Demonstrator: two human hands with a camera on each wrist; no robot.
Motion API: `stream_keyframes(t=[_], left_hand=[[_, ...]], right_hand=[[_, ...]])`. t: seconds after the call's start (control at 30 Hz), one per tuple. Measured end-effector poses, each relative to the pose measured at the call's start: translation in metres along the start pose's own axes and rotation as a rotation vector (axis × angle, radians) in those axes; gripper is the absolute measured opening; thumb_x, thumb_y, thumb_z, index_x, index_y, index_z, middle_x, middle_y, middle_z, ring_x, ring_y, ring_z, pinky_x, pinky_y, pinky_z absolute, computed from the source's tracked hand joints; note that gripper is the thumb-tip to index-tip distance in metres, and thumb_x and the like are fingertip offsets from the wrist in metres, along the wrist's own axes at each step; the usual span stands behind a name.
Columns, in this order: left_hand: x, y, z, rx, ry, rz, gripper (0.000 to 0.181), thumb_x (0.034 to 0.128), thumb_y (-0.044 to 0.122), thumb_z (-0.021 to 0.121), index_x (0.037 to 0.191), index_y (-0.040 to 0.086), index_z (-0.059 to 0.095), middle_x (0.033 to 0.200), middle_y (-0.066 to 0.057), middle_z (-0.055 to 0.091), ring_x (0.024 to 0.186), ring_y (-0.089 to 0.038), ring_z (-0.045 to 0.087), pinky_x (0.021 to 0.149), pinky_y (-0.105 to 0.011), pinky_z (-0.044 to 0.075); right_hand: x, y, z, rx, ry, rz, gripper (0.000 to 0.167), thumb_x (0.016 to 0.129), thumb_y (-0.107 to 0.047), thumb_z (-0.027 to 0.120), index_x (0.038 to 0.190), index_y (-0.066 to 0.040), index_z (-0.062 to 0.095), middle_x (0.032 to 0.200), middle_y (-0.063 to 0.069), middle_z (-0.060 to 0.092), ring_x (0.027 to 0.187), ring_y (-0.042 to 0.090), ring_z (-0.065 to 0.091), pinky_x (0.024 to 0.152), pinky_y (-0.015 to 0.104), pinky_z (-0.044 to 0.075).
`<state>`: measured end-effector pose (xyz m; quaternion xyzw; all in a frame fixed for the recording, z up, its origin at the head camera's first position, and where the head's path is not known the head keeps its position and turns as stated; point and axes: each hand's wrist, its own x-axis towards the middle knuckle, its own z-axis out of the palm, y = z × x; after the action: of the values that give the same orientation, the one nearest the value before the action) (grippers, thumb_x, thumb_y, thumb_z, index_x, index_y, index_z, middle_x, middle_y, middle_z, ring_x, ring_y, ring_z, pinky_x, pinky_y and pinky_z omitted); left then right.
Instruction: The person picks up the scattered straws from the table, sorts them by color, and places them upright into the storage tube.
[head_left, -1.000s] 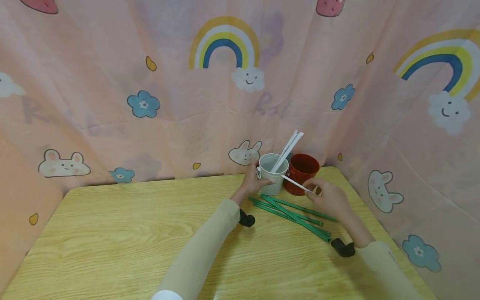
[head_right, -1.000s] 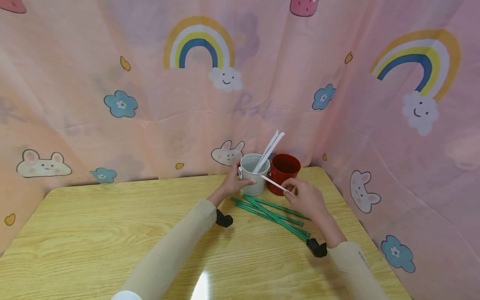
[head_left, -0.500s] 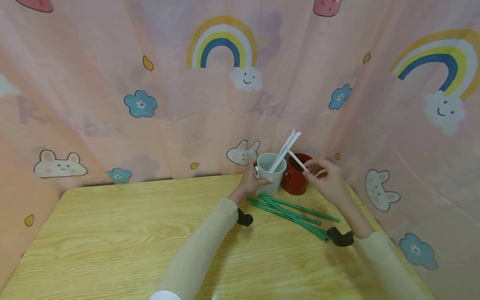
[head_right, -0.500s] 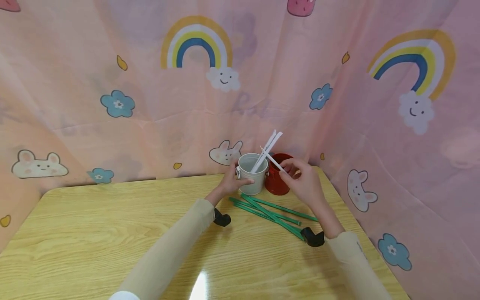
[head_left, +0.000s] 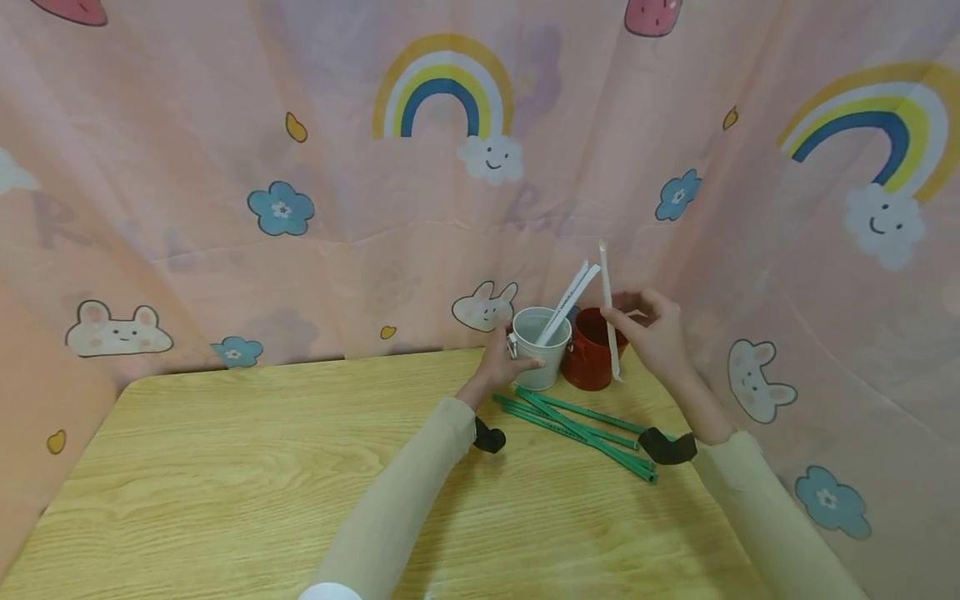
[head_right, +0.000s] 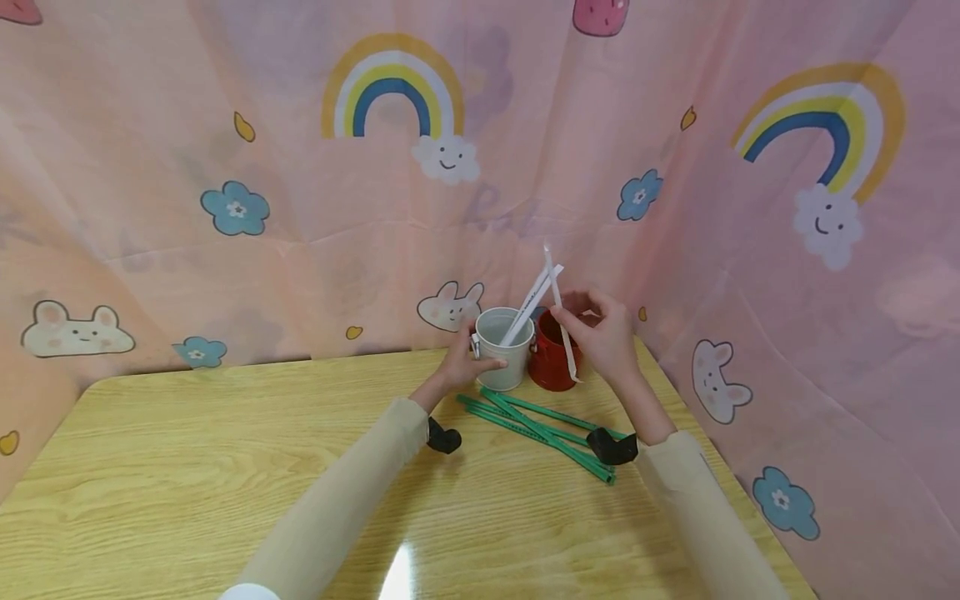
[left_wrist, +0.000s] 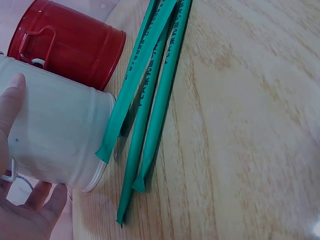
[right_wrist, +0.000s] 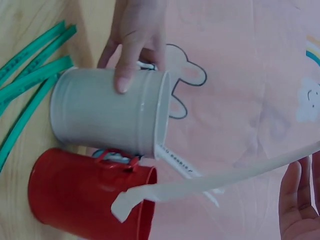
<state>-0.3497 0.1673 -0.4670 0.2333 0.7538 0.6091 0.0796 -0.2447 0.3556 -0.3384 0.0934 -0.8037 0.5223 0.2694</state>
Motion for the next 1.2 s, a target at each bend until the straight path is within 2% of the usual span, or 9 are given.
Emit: stream_keyframes(t=[0.1,0.27,0.53,0.7,0.83,1.0,1.2], left_hand=[[0.000,0.000,0.000,-0.004,0.005,0.003,0.078,0.0801,0.007,0.077,0.142,0.002,0.030,0.140,-0.016,0.042,0.129,-0.029,0.042,0.112,-0.044,0.033],[0.001,-0.002,0.000,-0.014,0.009,0.004,0.078,0.0792,0.006,0.077,0.142,0.003,0.030,0.140,-0.015,0.042,0.129,-0.029,0.042,0.112,-0.044,0.033],[0.002,-0.004,0.000,-0.019,0.001,0.005,0.079,0.0796,0.007,0.077,0.142,0.004,0.030,0.141,-0.014,0.042,0.130,-0.027,0.041,0.113,-0.043,0.032],[0.002,-0.002,-0.001,-0.014,-0.003,0.014,0.078,0.0798,0.007,0.077,0.142,0.003,0.030,0.140,-0.015,0.042,0.129,-0.028,0.042,0.113,-0.043,0.033],[0.001,-0.002,-0.001,-0.005,-0.002,0.006,0.078,0.0798,0.008,0.077,0.142,0.003,0.030,0.140,-0.015,0.043,0.130,-0.027,0.042,0.113,-0.043,0.033],[0.001,-0.001,0.000,-0.008,0.007,0.008,0.077,0.0792,0.007,0.078,0.141,0.002,0.032,0.139,-0.015,0.043,0.130,-0.028,0.042,0.113,-0.043,0.033],[0.001,0.001,0.000,-0.031,0.016,0.007,0.077,0.0780,0.005,0.078,0.140,0.001,0.033,0.138,-0.017,0.044,0.129,-0.030,0.042,0.113,-0.044,0.032]], right_hand=[[0.005,0.000,0.003,0.021,0.025,-0.002,0.023,0.087,0.002,0.065,0.107,0.012,0.061,0.081,-0.018,0.064,0.075,-0.002,0.060,0.068,0.010,0.052],[0.012,0.001,0.010,0.091,0.065,-0.009,0.025,0.087,-0.002,0.066,0.107,0.012,0.062,0.084,-0.015,0.066,0.078,0.001,0.061,0.071,0.012,0.054],[0.019,-0.006,0.020,0.237,0.130,-0.043,0.024,0.087,0.005,0.063,0.107,0.018,0.058,0.084,-0.009,0.066,0.079,0.005,0.061,0.072,0.015,0.055],[0.024,0.001,0.025,0.270,0.164,-0.052,0.021,0.088,0.004,0.063,0.107,0.010,0.060,0.086,-0.007,0.064,0.080,0.008,0.061,0.072,0.016,0.055],[0.024,0.006,0.031,0.239,0.191,-0.027,0.021,0.087,0.004,0.065,0.107,0.006,0.060,0.085,-0.009,0.063,0.081,0.006,0.060,0.073,0.014,0.054],[0.019,0.002,0.034,0.177,0.181,-0.002,0.024,0.086,0.007,0.064,0.108,0.015,0.057,0.085,-0.009,0.062,0.079,0.002,0.060,0.073,0.011,0.053],[0.014,-0.005,0.034,0.075,0.162,0.072,0.027,0.086,0.004,0.065,0.111,0.015,0.059,0.089,0.003,0.065,0.074,0.000,0.062,0.070,0.011,0.052]])
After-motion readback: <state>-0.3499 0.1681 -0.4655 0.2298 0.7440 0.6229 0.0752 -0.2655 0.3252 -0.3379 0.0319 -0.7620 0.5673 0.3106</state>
